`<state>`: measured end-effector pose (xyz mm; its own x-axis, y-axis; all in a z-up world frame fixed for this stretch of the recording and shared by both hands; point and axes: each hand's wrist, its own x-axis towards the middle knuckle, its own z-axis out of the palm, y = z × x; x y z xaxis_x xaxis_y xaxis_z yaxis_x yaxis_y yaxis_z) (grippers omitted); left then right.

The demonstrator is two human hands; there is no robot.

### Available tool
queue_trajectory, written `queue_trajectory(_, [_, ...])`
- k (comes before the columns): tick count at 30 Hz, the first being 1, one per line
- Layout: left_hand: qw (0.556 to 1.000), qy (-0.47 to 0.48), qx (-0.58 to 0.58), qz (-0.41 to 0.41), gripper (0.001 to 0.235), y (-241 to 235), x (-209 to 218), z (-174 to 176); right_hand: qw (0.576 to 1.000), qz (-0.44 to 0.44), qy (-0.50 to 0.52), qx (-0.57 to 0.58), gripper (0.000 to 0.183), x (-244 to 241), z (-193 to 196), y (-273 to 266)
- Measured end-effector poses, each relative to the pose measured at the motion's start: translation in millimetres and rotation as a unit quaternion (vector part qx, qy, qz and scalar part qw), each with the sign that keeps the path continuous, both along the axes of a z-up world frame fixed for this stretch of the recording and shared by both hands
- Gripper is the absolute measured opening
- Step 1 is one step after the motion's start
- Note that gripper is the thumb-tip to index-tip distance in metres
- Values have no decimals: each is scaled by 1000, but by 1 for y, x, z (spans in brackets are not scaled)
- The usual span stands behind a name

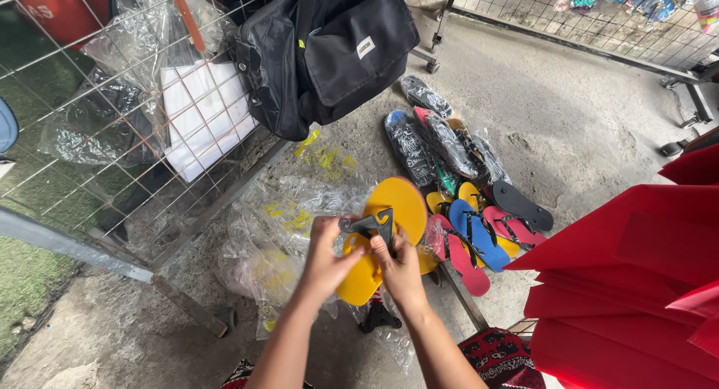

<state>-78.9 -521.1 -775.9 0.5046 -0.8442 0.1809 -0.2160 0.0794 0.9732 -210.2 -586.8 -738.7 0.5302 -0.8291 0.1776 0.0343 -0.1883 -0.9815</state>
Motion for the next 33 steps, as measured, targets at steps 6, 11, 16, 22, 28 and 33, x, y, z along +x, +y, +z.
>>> queue_trajectory(6, [994,-94,-15,-48,43,9,10,29,973,94,142,-158,45,-17,-13,-14])
queue_trajectory(11, [993,-98,68,18,12,7,7,10,968,123,157,-155,33,-28,-14,-4])
queue_trajectory(16, [973,-178,120,90,19,15,19,15,990,88,105,-35,54,-43,-39,-16])
queue_trajectory(22, [953,-255,158,39,16,5,3,3,970,-47,227,-75,13,-25,-40,-4])
queue_trajectory(28, [953,-270,97,96,17,0,-7,1,969,-60,208,-119,18,-13,-50,7])
queue_trajectory(33, [933,-285,51,214,12,-2,-15,-2,975,-64,187,-104,26,-5,-46,13])
